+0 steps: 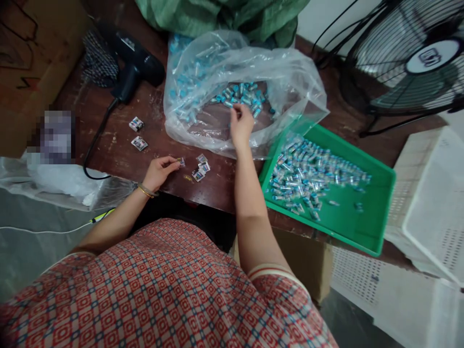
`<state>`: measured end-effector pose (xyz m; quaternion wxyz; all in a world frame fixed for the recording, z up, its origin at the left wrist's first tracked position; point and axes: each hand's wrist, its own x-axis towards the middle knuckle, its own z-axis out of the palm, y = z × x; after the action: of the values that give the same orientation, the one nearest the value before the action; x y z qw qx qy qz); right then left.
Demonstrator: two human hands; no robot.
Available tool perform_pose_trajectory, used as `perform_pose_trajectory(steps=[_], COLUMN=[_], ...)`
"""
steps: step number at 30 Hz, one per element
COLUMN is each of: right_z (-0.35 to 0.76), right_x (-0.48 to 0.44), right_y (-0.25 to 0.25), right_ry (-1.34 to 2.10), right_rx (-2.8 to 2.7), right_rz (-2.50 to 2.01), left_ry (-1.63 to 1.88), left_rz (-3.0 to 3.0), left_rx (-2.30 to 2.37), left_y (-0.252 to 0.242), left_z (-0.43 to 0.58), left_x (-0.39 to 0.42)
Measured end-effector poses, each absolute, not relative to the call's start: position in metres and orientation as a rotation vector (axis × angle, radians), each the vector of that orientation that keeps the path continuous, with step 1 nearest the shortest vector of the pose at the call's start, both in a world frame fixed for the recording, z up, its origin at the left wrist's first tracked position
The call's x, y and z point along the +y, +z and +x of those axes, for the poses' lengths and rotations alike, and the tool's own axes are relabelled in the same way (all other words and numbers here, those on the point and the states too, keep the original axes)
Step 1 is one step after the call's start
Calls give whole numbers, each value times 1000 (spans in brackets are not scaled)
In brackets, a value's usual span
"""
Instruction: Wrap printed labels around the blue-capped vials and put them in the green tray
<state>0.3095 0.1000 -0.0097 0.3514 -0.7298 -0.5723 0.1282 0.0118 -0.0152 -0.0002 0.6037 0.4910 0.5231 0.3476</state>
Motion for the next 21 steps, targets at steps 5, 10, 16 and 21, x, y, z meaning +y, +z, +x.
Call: perform_pose_trajectory(steps=[5,10,16,21], right_z=[361,356,281,197], right_x=[157,158,46,-68], right_y=[-26,-25,-8,14], right_ry=[164,244,965,1439], right_rx=[-1674,-1513,-1351,-1160], right_rz=[-2367,-2434,-1592,-1267], left_ry=[724,708,765,794], left_rz=[1122,979,971,1154], left_rx=[1174,1200,1156,1114], left_y=[6,10,14,22], left_z=[4,-10,-19,-18], left_x=[-22,-31,-40,-53])
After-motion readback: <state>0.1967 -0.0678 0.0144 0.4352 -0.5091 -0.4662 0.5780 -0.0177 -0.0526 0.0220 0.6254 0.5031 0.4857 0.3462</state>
